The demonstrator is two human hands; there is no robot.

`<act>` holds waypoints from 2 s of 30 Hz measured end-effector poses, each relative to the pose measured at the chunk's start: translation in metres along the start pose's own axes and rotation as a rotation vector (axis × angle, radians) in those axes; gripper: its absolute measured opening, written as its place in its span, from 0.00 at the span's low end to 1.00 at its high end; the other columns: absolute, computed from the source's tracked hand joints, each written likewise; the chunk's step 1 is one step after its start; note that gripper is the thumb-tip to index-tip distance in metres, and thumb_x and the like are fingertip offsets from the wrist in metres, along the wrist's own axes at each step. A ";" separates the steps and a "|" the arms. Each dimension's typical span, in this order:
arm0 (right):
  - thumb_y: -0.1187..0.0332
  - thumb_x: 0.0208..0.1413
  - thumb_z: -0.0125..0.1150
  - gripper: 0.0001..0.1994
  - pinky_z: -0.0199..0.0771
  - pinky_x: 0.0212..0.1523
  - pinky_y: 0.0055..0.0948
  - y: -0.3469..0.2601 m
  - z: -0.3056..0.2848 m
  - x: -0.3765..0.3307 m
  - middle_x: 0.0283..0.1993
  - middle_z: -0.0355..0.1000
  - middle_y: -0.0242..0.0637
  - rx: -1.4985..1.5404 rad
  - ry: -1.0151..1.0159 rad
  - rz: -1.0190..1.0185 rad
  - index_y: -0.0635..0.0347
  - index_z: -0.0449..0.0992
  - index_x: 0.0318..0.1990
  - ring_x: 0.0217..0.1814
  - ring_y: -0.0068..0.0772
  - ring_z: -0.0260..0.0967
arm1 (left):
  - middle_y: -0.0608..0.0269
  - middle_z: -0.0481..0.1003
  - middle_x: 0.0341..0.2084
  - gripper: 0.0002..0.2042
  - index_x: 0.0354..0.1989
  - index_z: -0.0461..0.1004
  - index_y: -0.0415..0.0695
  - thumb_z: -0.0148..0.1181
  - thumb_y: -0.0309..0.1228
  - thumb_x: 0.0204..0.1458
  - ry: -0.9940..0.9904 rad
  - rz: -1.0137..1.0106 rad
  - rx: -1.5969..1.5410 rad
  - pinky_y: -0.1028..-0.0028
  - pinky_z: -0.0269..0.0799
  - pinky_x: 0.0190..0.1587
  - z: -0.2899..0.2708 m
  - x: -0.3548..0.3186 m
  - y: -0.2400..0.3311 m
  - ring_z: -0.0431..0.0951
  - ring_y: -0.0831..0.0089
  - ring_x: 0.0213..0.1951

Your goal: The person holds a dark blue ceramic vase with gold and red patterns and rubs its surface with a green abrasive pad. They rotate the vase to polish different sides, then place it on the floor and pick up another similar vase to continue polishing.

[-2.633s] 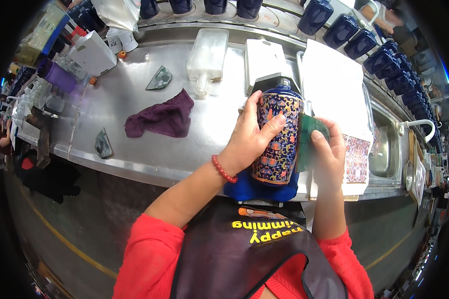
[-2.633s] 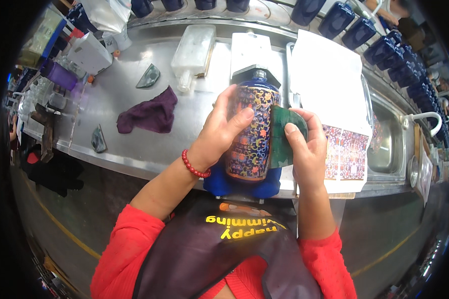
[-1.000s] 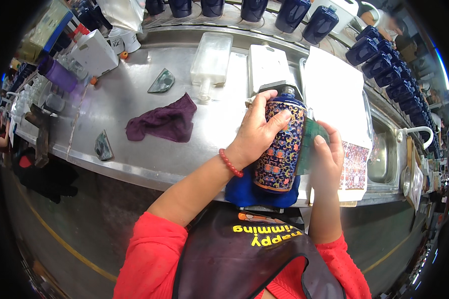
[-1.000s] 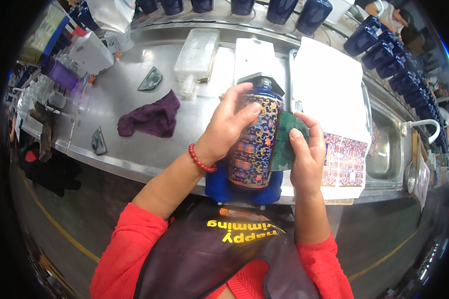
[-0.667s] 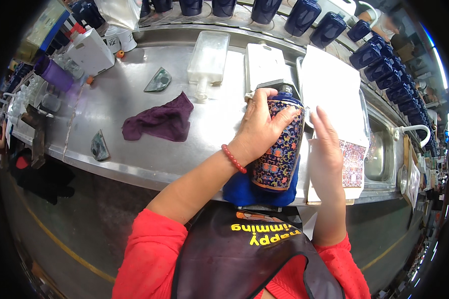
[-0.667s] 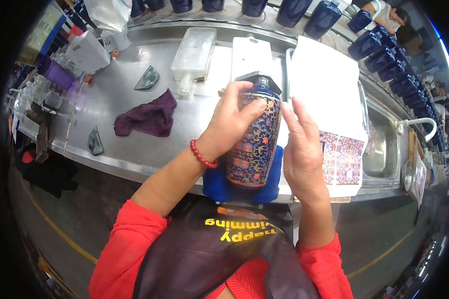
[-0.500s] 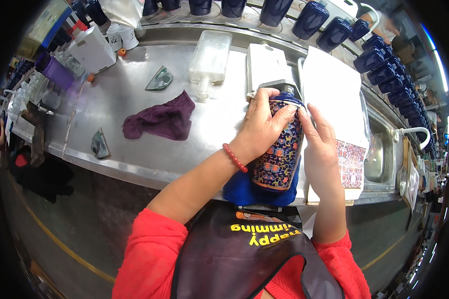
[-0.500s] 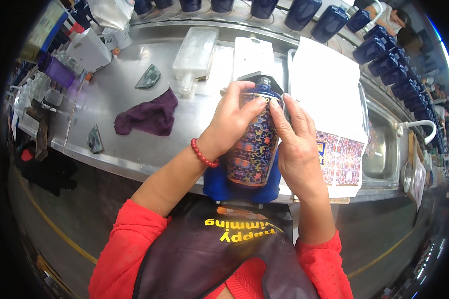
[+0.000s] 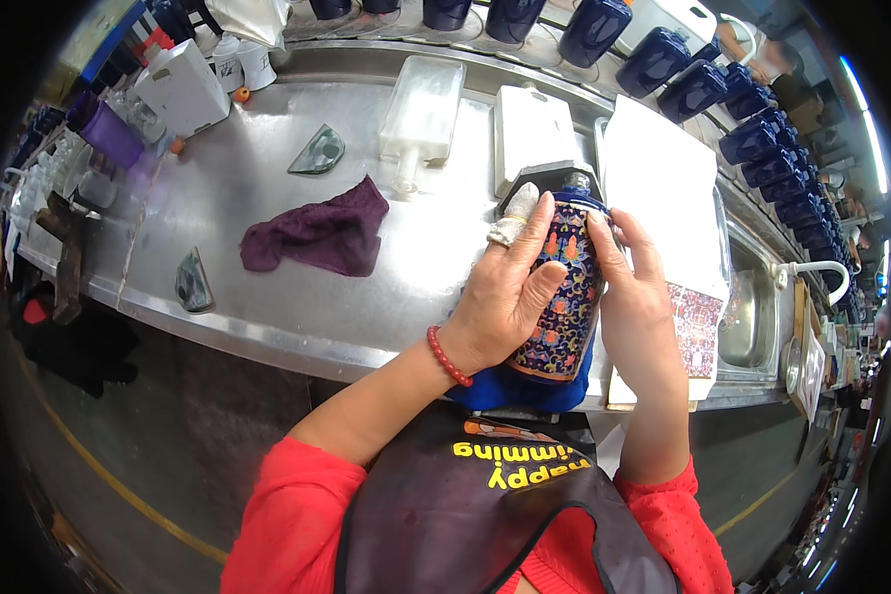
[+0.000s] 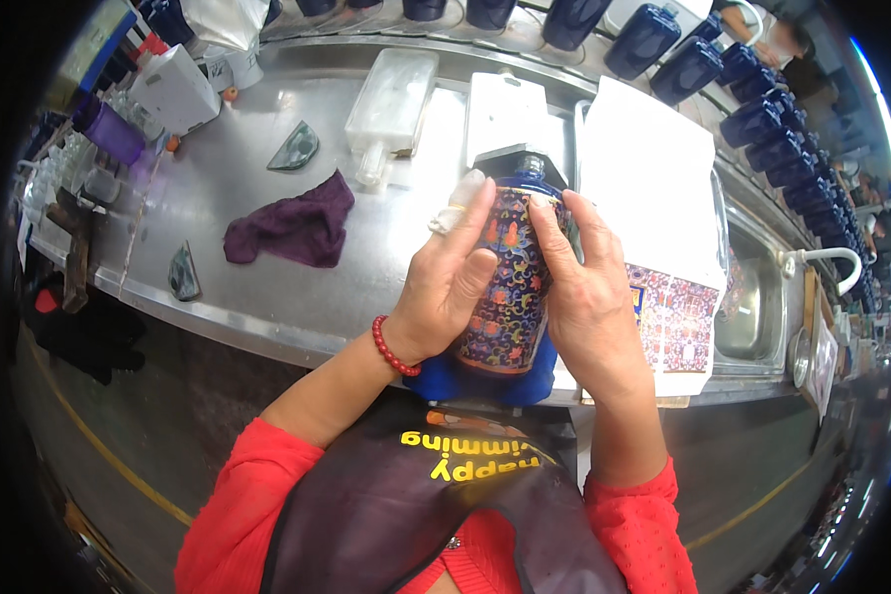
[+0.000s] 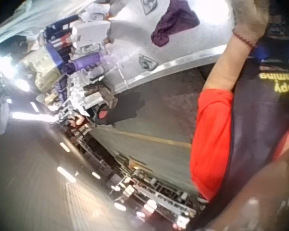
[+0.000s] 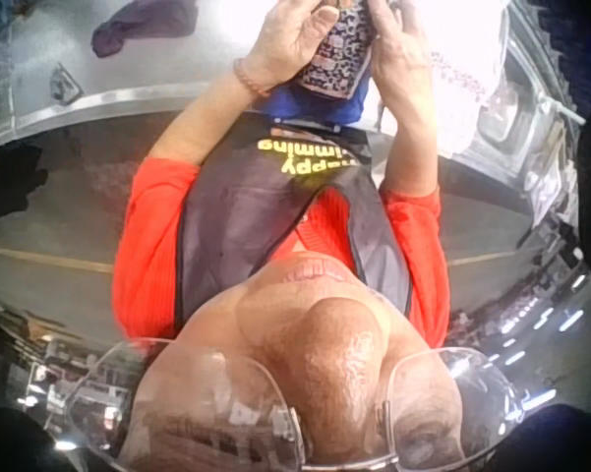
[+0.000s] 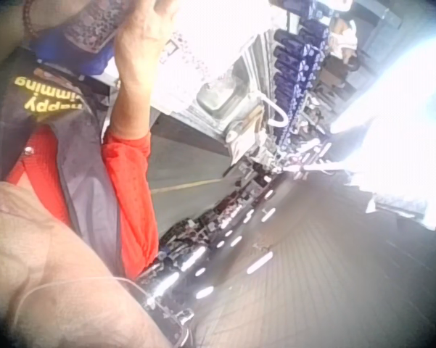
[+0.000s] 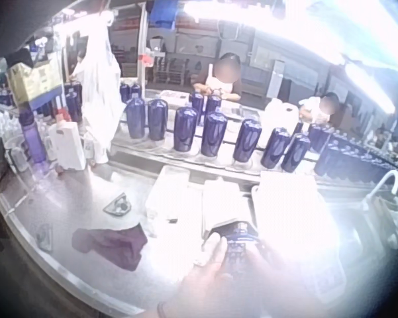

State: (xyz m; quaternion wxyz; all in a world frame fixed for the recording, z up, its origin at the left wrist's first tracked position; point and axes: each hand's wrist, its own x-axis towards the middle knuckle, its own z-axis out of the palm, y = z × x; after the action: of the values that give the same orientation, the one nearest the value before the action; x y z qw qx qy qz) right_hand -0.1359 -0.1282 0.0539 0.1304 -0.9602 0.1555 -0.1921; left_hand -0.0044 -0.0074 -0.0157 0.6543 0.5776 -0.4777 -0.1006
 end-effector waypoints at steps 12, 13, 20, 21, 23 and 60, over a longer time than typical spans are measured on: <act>0.87 0.49 0.53 0.34 0.69 0.64 0.47 -0.004 0.000 0.002 0.67 0.63 0.57 -0.028 -0.014 0.009 0.55 0.71 0.66 0.65 0.61 0.65 | 0.22 0.59 0.65 0.39 0.71 0.56 0.28 0.52 0.52 0.65 -0.022 0.113 0.210 0.54 0.59 0.68 0.001 0.002 -0.002 0.62 0.31 0.66; 0.87 0.49 0.52 0.34 0.69 0.64 0.47 -0.004 -0.001 0.003 0.66 0.63 0.57 -0.034 -0.018 0.010 0.55 0.71 0.67 0.65 0.61 0.65 | 0.21 0.59 0.64 0.40 0.71 0.55 0.28 0.53 0.53 0.64 -0.032 0.120 0.232 0.53 0.60 0.68 0.001 0.003 -0.003 0.63 0.29 0.65; 0.87 0.50 0.51 0.35 0.67 0.65 0.49 0.000 -0.002 -0.007 0.68 0.62 0.58 -0.038 -0.039 -0.004 0.56 0.68 0.69 0.65 0.63 0.64 | 0.23 0.58 0.65 0.48 0.74 0.40 0.26 0.51 0.57 0.64 -0.099 0.013 0.165 0.55 0.61 0.67 -0.004 -0.015 0.002 0.61 0.32 0.66; 0.87 0.50 0.51 0.35 0.67 0.65 0.49 0.002 -0.002 -0.011 0.68 0.62 0.59 -0.057 -0.043 0.008 0.56 0.68 0.69 0.65 0.63 0.64 | 0.25 0.56 0.67 0.51 0.74 0.41 0.24 0.52 0.60 0.61 -0.107 0.018 0.106 0.50 0.55 0.69 -0.007 -0.024 0.005 0.60 0.34 0.68; 0.88 0.49 0.50 0.36 0.67 0.65 0.49 0.006 0.000 -0.018 0.68 0.62 0.59 -0.086 -0.031 -0.015 0.57 0.67 0.69 0.66 0.63 0.64 | 0.26 0.55 0.68 0.54 0.74 0.42 0.27 0.55 0.63 0.58 -0.220 0.074 0.268 0.43 0.45 0.71 -0.019 -0.045 0.011 0.56 0.34 0.70; 0.82 0.43 0.70 0.20 0.73 0.34 0.37 -0.011 -0.007 -0.048 0.36 0.72 0.42 0.154 0.362 -0.177 0.64 0.80 0.48 0.35 0.43 0.71 | 0.32 0.57 0.69 0.51 0.75 0.50 0.34 0.72 0.47 0.47 -0.225 0.205 0.641 0.40 0.37 0.72 -0.003 -0.067 0.026 0.55 0.36 0.71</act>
State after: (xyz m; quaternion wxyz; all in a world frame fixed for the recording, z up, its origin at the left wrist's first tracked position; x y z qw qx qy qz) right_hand -0.1785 -0.1028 0.0482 0.1558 -0.9072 0.0761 -0.3834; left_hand -0.0483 0.0484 -0.0273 0.3896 0.6881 -0.6095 0.0575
